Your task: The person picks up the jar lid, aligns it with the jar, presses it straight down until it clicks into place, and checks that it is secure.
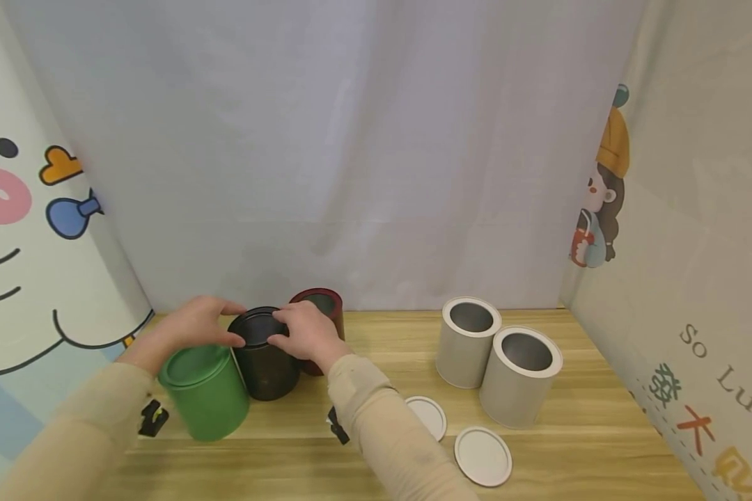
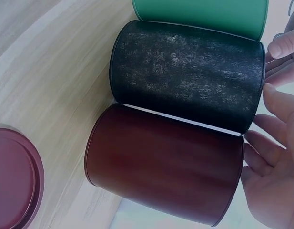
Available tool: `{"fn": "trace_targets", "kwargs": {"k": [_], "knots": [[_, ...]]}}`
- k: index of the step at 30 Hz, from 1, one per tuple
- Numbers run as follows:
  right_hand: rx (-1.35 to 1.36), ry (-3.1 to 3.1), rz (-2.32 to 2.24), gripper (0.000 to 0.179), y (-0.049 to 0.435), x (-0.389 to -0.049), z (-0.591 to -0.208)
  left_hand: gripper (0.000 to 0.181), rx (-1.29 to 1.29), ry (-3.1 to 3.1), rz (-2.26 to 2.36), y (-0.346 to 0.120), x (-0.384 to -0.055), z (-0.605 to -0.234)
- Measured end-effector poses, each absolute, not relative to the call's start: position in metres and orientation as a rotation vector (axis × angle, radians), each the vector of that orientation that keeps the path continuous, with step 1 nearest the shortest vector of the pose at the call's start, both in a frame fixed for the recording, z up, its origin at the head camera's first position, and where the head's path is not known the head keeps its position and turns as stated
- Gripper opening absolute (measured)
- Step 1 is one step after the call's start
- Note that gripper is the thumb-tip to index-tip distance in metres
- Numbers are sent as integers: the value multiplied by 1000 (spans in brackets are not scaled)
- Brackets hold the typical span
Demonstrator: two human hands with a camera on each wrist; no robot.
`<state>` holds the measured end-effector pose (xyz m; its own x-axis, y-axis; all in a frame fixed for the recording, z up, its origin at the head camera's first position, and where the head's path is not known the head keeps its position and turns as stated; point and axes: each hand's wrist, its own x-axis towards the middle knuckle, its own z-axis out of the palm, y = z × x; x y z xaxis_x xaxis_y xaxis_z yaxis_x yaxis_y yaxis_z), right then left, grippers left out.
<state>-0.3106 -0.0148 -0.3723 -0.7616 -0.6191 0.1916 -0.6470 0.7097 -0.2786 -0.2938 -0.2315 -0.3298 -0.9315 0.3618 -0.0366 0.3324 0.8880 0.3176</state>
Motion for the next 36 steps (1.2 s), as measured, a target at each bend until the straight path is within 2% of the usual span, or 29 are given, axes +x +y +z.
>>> {"fn": "trace_targets", "kwargs": {"k": [20, 36], "knots": [[1048, -2797, 376, 36, -23, -310, -370, 34, 724, 3034, 355, -233, -294, -336], [983, -2819, 285, 33, -29, -309, -370, 28, 849, 3049, 264, -238, -299, -342]]}}
